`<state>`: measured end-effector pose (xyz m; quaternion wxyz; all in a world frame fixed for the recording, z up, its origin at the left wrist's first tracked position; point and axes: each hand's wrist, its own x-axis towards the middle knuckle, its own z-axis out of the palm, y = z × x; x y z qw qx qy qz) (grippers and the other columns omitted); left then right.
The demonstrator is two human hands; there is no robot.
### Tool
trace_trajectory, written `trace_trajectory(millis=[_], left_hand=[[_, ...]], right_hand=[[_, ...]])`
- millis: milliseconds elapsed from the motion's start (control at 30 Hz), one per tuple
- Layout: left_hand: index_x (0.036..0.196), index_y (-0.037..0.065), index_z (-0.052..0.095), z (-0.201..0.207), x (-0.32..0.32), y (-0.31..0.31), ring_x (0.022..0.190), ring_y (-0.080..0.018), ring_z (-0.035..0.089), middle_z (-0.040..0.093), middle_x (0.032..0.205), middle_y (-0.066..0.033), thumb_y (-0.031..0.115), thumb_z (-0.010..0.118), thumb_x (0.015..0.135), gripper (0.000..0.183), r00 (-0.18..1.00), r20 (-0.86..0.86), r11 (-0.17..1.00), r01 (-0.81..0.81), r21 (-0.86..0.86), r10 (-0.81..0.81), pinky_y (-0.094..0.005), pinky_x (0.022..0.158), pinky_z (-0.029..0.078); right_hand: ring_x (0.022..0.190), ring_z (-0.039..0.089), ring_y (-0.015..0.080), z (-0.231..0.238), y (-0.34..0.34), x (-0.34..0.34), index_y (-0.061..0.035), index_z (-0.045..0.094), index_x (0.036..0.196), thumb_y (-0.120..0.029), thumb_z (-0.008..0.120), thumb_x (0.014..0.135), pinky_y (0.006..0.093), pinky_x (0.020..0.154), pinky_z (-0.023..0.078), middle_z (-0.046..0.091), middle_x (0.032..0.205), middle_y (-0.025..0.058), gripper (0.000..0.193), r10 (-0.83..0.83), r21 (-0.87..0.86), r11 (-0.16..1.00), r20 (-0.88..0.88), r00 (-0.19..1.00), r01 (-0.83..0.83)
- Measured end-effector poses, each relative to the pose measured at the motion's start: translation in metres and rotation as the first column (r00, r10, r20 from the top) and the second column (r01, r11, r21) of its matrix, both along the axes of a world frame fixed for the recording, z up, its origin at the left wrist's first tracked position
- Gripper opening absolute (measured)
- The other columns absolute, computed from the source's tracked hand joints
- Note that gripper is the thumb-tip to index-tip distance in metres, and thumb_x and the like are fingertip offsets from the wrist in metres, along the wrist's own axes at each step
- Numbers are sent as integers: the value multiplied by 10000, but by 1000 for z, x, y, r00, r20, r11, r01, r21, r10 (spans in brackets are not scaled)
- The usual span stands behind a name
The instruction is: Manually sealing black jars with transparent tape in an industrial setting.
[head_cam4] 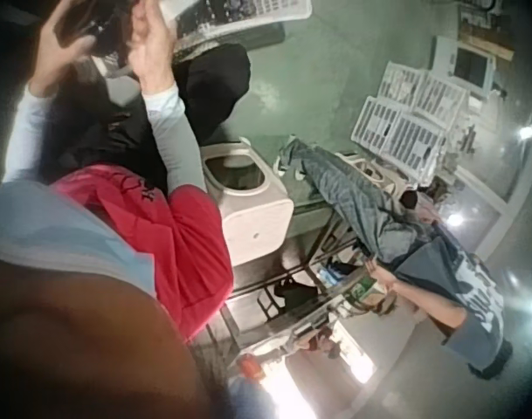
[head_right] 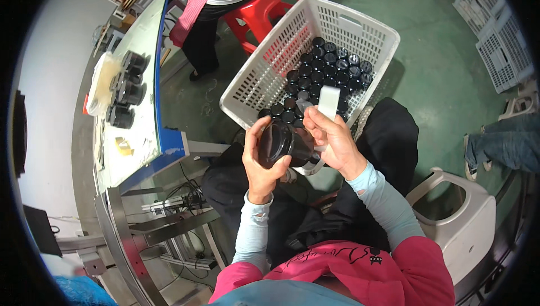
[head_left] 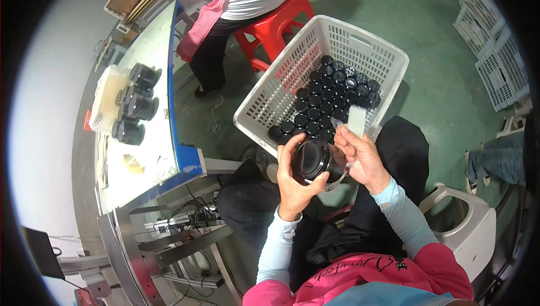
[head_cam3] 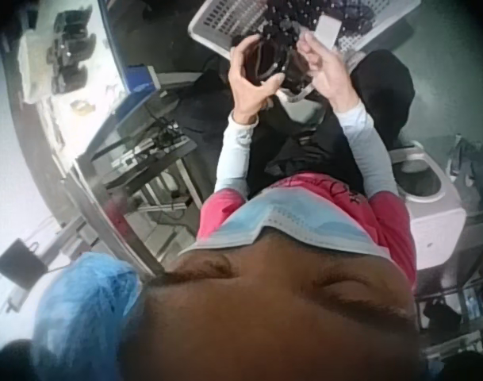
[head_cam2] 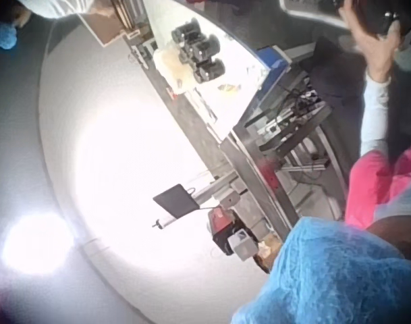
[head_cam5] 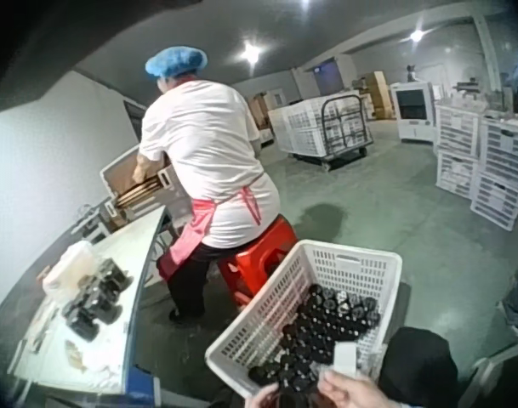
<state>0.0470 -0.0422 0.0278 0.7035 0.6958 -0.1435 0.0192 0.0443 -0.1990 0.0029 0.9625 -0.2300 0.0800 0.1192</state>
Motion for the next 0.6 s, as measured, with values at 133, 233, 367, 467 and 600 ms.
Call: trace_trajectory(millis=[133, 233, 367, 467, 600], left_hand=[[1224, -19, 391, 2, -13, -2, 1019, -181, 453, 395, 1074, -71, 121, 763, 558, 775, 983, 113, 988, -137, -69, 145, -293, 908, 369], [1236, -23, 370, -13, -21, -3, 1057, -185, 467, 438, 1138, -80, 205, 829, 536, 867, 999, -51, 948, -17, -316, 0, -305, 929, 369], [1193, -9, 409, -17, -35, -7, 1029, -181, 517, 507, 1142, -90, 352, 788, 600, 791, 946, -236, 758, 14, -652, -221, -319, 898, 413], [1202, 17, 416, -19, -38, -1, 1052, -246, 510, 500, 1169, -118, 423, 671, 719, 681, 942, -205, 693, 40, -720, -267, -396, 895, 429], [1250, 8, 360, -22, -38, 17, 1091, -368, 469, 461, 1210, -173, 380, 585, 808, 620, 919, -214, 602, 30, -798, -330, -565, 894, 397]], right_hand=[[513, 381, -16, 11, 10, -11, -75, 535, 813, -246, 568, 856, 128, 418, 282, 476, 680, -45, 179, -112, -199, 974, -11, 994, 108], [518, 398, -8, 16, 14, -19, -72, 543, 831, -243, 559, 861, 134, 405, 283, 469, 677, -49, 174, -100, -174, 979, 17, 995, 101], [534, 460, 38, 13, 18, -29, -69, 556, 858, -238, 554, 865, 159, 440, 347, 497, 717, -32, 170, -40, -110, 993, 32, 999, 44], [575, 524, 74, 20, 16, -35, -50, 558, 873, -249, 559, 861, 192, 459, 391, 534, 757, -3, 199, -61, -161, 985, 0, 998, 61], [613, 566, 111, 25, 2, -28, 3, 588, 909, -247, 580, 846, 221, 491, 437, 575, 713, 49, 259, -57, -458, 878, 186, 981, 138]])
